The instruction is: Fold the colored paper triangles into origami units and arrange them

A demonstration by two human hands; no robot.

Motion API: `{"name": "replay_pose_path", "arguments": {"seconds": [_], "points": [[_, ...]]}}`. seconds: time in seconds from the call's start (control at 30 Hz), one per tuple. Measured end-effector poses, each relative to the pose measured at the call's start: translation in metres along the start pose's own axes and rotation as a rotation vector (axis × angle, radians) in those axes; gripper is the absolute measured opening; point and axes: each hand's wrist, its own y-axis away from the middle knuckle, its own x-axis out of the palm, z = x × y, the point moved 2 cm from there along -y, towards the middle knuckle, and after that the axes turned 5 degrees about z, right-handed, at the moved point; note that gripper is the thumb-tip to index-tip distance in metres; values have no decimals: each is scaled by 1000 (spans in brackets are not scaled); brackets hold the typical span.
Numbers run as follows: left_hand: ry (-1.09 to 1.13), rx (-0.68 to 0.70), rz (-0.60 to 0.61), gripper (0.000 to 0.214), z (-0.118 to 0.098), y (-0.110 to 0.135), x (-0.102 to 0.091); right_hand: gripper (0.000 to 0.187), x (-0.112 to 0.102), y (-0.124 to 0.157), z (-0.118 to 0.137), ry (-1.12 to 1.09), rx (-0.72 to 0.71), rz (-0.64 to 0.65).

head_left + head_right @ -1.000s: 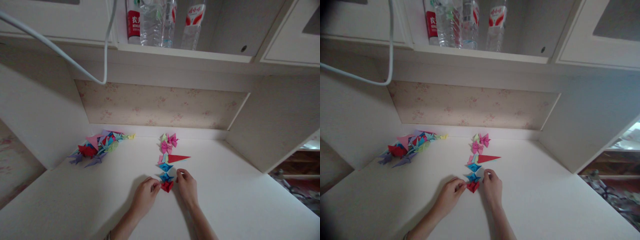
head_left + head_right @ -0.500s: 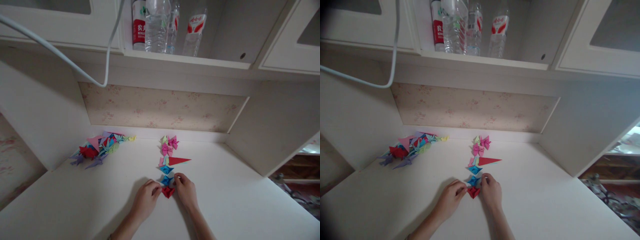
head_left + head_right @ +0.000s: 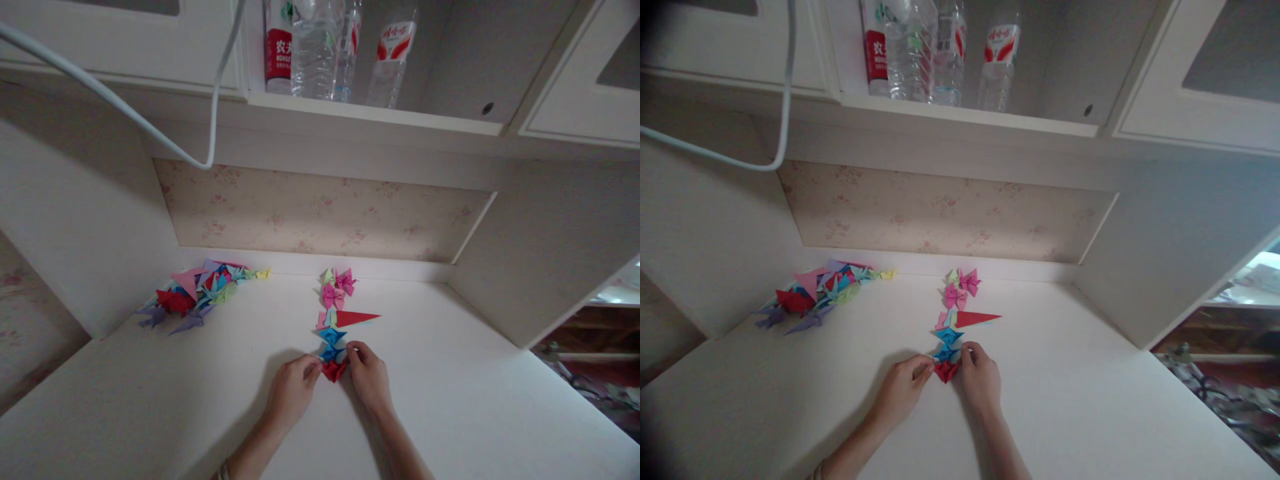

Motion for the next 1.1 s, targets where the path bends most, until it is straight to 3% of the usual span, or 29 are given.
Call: {"name": "replay_pose_path", "arguments": {"seconds": [0.63, 0.87, 1.0, 1.1], "points": [[-2, 16, -120, 19, -2, 6, -7, 35, -3, 1, -3, -38, 27, -6], [5, -34, -88, 22, 4, 26, -43, 42, -5, 7, -9, -84, 53, -45], [27, -56, -103, 23, 23, 26, -73, 45, -6, 5, -11, -112, 47, -56], [110, -126, -106, 23, 42, 22, -79, 45, -5, 4, -12, -119, 47, -45]]}}
